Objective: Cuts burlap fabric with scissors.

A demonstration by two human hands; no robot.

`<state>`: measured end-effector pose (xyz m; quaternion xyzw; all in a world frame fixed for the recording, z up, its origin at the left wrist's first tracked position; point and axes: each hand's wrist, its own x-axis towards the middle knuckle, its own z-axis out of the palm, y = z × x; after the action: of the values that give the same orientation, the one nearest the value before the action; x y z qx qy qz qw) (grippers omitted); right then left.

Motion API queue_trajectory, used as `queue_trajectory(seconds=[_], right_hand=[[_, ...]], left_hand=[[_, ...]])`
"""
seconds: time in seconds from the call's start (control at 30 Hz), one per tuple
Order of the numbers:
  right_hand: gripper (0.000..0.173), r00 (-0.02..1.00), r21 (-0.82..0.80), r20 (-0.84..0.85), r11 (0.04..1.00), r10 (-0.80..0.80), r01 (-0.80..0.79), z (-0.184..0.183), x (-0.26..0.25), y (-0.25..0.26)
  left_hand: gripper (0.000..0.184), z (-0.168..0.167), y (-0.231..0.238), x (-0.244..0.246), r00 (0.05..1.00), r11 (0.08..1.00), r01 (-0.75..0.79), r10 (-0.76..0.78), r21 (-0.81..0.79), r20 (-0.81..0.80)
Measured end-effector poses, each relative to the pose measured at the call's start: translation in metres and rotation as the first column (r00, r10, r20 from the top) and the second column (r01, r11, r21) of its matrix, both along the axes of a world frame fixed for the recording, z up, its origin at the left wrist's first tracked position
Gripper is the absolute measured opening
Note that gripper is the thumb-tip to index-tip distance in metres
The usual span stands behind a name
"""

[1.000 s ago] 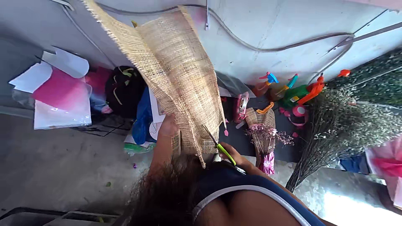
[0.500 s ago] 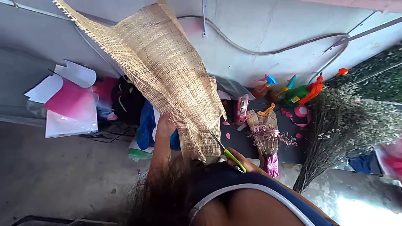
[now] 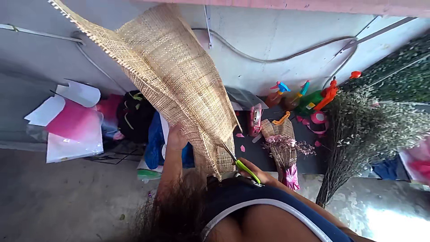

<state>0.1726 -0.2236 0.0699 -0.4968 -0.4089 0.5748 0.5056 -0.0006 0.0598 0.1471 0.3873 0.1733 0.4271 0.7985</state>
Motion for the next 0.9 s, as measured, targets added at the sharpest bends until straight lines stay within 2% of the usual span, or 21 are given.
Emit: queue_trajectory(seconds=[0.1, 0.23, 0.37, 0.47, 0.53, 0.57, 0.63, 0.67, 0.77, 0.83, 0.9], right_hand=[[0.065, 0.999, 0.005, -0.033, 1.000, -0.016, 0.016, 0.001, 0.000, -0.001], [0.066, 0.999, 0.080, -0.005, 0.996, -0.039, 0.039, 0.013, 0.001, 0.014], [0.065, 0.998, 0.127, 0.003, 0.990, -0.069, 0.068, 0.020, 0.001, 0.028], [0.055, 0.988, 0.115, 0.016, 0.982, -0.153, 0.150, 0.021, 0.001, 0.033], [0.043, 0.978, 0.103, -0.001, 0.972, -0.210, 0.209, 0.023, 0.000, 0.035], [0.042, 0.977, 0.114, 0.001, 0.971, -0.212, 0.211, 0.023, -0.001, 0.036], [0.052, 0.982, 0.148, 0.030, 0.973, -0.185, 0.178, 0.024, 0.001, 0.040], [0.057, 0.981, 0.154, 0.048, 0.972, -0.187, 0.177, 0.024, 0.002, 0.042], [0.070, 0.949, 0.132, 0.024, 0.942, -0.314, 0.308, 0.025, -0.002, 0.047], [0.068, 0.909, 0.119, -0.035, 0.902, -0.415, 0.416, 0.026, -0.008, 0.049], [0.064, 0.891, 0.117, -0.074, 0.884, -0.448, 0.453, 0.024, -0.011, 0.049]], left_hand=[[0.054, -0.002, 0.001, -0.004, 0.999, 0.999, 0.030, -0.029, 0.037, -0.027], [0.034, 0.000, -0.014, 0.002, 0.989, 0.997, 0.076, -0.071, 0.031, -0.129], [0.045, -0.001, -0.015, 0.011, 0.982, 0.986, 0.161, -0.155, 0.045, -0.107], [0.046, 0.009, -0.015, 0.016, 0.983, 0.989, 0.148, -0.146, 0.013, -0.114], [0.037, 0.013, -0.014, 0.017, 0.982, 0.987, 0.162, -0.159, 0.018, -0.102], [0.029, 0.011, -0.012, 0.016, 0.979, 0.982, 0.187, -0.184, 0.034, -0.084], [0.021, 0.007, -0.008, 0.016, 0.969, 0.966, 0.244, -0.238, 0.085, -0.071], [0.025, 0.006, -0.007, 0.017, 0.967, 0.964, 0.250, -0.242, 0.096, -0.084], [0.029, 0.000, -0.009, 0.018, 0.968, 0.968, 0.238, -0.230, 0.078, -0.100], [0.029, -0.003, -0.010, 0.019, 0.970, 0.971, 0.235, -0.231, 0.051, -0.074], [0.029, -0.007, -0.008, 0.018, 0.956, 0.952, 0.293, -0.293, 0.087, -0.013]])
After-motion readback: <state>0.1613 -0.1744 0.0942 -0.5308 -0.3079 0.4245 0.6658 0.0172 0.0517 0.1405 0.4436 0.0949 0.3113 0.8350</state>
